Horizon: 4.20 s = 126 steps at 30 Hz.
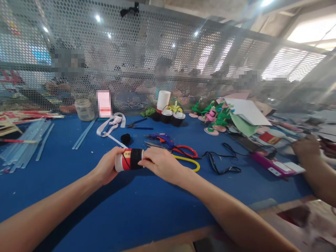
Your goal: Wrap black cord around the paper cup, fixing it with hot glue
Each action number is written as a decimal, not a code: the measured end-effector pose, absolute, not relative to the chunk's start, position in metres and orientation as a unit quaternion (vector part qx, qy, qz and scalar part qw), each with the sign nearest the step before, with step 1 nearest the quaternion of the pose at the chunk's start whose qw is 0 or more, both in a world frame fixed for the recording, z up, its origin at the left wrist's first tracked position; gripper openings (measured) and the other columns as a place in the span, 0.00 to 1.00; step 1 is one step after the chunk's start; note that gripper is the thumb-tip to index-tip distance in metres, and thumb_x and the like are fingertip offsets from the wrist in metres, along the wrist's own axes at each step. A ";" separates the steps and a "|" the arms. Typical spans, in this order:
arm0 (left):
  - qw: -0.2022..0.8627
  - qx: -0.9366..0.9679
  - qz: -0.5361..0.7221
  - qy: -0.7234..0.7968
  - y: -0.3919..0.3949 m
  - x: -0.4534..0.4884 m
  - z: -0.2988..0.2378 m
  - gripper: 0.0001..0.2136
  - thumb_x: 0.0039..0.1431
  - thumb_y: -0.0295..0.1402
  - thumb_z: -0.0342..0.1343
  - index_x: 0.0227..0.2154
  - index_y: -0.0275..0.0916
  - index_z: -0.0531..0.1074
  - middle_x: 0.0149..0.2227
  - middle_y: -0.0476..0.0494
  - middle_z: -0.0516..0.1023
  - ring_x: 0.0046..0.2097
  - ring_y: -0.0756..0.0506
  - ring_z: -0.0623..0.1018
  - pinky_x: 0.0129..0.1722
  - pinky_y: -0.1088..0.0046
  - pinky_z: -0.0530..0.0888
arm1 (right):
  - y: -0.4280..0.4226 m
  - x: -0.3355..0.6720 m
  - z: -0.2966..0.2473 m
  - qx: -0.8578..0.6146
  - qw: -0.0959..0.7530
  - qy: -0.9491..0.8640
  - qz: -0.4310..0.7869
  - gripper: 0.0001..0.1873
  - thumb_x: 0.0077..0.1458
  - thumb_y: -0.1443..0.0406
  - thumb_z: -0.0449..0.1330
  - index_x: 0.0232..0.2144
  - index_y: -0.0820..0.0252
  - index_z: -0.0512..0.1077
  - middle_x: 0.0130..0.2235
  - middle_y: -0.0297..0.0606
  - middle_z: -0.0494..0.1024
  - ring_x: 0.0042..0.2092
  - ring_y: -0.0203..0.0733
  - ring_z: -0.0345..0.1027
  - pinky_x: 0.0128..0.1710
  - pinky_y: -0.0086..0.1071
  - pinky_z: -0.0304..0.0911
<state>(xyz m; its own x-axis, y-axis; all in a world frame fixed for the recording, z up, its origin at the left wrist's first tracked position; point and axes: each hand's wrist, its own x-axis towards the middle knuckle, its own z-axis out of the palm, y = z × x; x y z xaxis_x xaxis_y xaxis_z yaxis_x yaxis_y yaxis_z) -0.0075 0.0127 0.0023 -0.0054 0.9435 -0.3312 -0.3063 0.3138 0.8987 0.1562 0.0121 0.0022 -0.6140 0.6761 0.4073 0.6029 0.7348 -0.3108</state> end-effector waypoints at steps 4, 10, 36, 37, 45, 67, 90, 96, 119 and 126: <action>0.619 0.312 0.513 0.506 0.016 -0.010 0.000 0.05 0.39 0.29 0.49 0.15 0.33 0.65 0.12 0.51 0.65 0.15 0.53 0.65 0.14 0.80 0.62 | 0.018 0.166 0.000 -0.338 0.277 -0.886 0.154 0.10 0.50 0.67 0.51 0.20 0.63 0.64 0.22 0.34 0.68 0.26 0.33 0.60 0.27 0.26 0.55; 0.611 0.438 0.442 0.489 0.009 -0.011 -0.006 0.08 0.44 0.31 0.48 0.16 0.34 0.67 0.14 0.52 0.66 0.18 0.53 0.64 0.17 0.81 0.60 | 0.036 0.180 0.000 -0.478 0.414 -0.717 0.293 0.07 0.49 0.65 0.51 0.22 0.61 0.62 0.24 0.34 0.70 0.27 0.34 0.63 0.28 0.28 0.58; 0.519 0.701 0.221 0.437 -0.015 -0.004 0.001 0.12 0.52 0.36 0.43 0.20 0.35 0.65 0.19 0.53 0.61 0.23 0.52 0.59 0.24 0.79 0.58 | 0.018 0.144 -0.002 -0.395 0.379 -0.674 0.495 0.08 0.46 0.62 0.54 0.23 0.63 0.65 0.25 0.33 0.69 0.26 0.31 0.61 0.28 0.27 0.58; 0.537 0.678 0.233 0.445 -0.013 -0.004 0.002 0.12 0.51 0.37 0.44 0.20 0.35 0.65 0.19 0.53 0.62 0.23 0.53 0.60 0.23 0.79 0.57 | 0.020 0.143 -0.002 -0.389 0.394 -0.670 0.494 0.08 0.46 0.62 0.54 0.23 0.63 0.64 0.25 0.33 0.70 0.27 0.31 0.62 0.29 0.27 0.58; 0.650 0.476 0.348 0.479 0.000 -0.004 0.001 0.09 0.44 0.36 0.52 0.20 0.34 0.69 0.17 0.53 0.67 0.19 0.54 0.64 0.20 0.80 0.58 | 0.033 0.143 0.004 -0.351 0.452 -0.631 0.524 0.05 0.44 0.65 0.56 0.25 0.62 0.63 0.21 0.29 0.70 0.24 0.29 0.62 0.26 0.25 0.57; 0.620 0.396 0.346 0.582 0.002 -0.002 0.002 0.08 0.42 0.34 0.53 0.24 0.35 0.67 0.17 0.53 0.69 0.19 0.53 0.68 0.19 0.79 0.62 | 0.038 0.141 0.013 -0.343 0.514 -0.662 0.424 0.02 0.43 0.67 0.57 0.24 0.61 0.67 0.20 0.29 0.68 0.22 0.28 0.61 0.23 0.25 0.60; 0.580 0.464 0.345 0.574 0.001 -0.003 -0.011 0.12 0.44 0.40 0.51 0.24 0.34 0.64 0.18 0.53 0.65 0.21 0.52 0.64 0.20 0.78 0.59 | 0.037 0.143 0.015 -0.338 0.533 -0.663 0.403 0.01 0.43 0.69 0.57 0.23 0.63 0.68 0.19 0.28 0.68 0.22 0.27 0.61 0.23 0.23 0.60; 0.503 0.594 0.301 0.551 -0.003 -0.004 -0.009 0.15 0.47 0.44 0.46 0.21 0.34 0.63 0.17 0.55 0.59 0.20 0.54 0.58 0.19 0.78 0.55 | 0.040 0.142 0.010 -0.346 0.518 -0.667 0.409 0.02 0.43 0.69 0.57 0.23 0.64 0.67 0.19 0.29 0.67 0.21 0.27 0.60 0.22 0.23 0.59; 0.538 0.618 0.308 0.483 -0.011 -0.004 -0.001 0.11 0.48 0.38 0.47 0.21 0.35 0.64 0.19 0.54 0.63 0.22 0.54 0.60 0.22 0.80 0.58 | 0.045 0.145 -0.007 -0.359 0.448 -0.699 0.427 0.03 0.43 0.67 0.56 0.24 0.63 0.67 0.22 0.31 0.68 0.23 0.30 0.62 0.26 0.26 0.61; 0.541 0.628 0.314 0.463 -0.011 -0.007 -0.005 0.10 0.49 0.37 0.47 0.22 0.34 0.65 0.21 0.53 0.63 0.24 0.54 0.60 0.24 0.79 0.59 | 0.043 0.144 -0.008 -0.358 0.422 -0.722 0.415 0.04 0.44 0.67 0.55 0.24 0.63 0.67 0.22 0.31 0.68 0.23 0.30 0.62 0.26 0.26 0.60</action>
